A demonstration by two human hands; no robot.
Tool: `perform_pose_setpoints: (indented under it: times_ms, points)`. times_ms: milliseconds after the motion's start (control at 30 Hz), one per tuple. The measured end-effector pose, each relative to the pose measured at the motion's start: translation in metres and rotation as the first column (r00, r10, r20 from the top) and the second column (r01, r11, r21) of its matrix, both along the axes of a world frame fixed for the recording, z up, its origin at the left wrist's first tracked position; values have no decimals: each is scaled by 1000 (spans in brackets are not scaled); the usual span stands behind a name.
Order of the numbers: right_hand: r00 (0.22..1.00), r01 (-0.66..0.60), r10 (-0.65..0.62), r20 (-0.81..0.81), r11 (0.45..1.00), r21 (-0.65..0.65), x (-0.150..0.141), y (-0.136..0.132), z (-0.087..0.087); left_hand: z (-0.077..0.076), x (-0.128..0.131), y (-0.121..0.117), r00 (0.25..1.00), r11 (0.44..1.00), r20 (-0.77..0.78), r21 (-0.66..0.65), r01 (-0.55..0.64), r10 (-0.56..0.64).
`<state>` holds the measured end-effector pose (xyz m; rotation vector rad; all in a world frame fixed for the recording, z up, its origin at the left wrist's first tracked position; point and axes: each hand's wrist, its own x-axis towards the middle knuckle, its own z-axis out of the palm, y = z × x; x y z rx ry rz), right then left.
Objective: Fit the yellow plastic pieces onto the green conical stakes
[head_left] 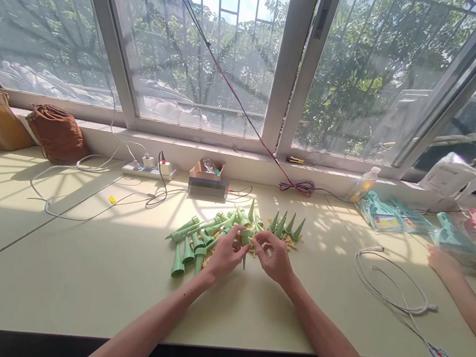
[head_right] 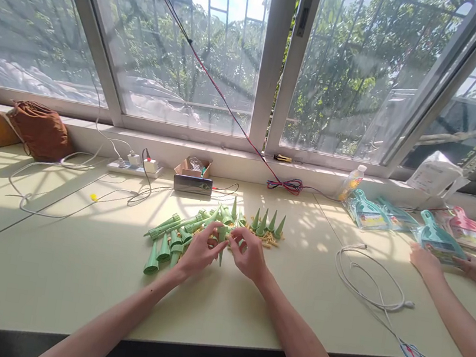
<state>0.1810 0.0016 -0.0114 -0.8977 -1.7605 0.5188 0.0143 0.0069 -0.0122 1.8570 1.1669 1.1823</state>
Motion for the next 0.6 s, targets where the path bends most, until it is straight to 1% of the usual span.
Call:
perform_pose_setpoints:
  times_ms: [233, 600]
  points:
    - [1000, -26, 26, 12, 1000, -12, 0, 2, -3, -3, 0, 1, 1000, 1000, -15, 15, -3, 3]
    - [999, 34, -34, 9, 998, -56, 0, 5, -4, -6, 0, 2, 997, 995, -67, 100, -19, 25]
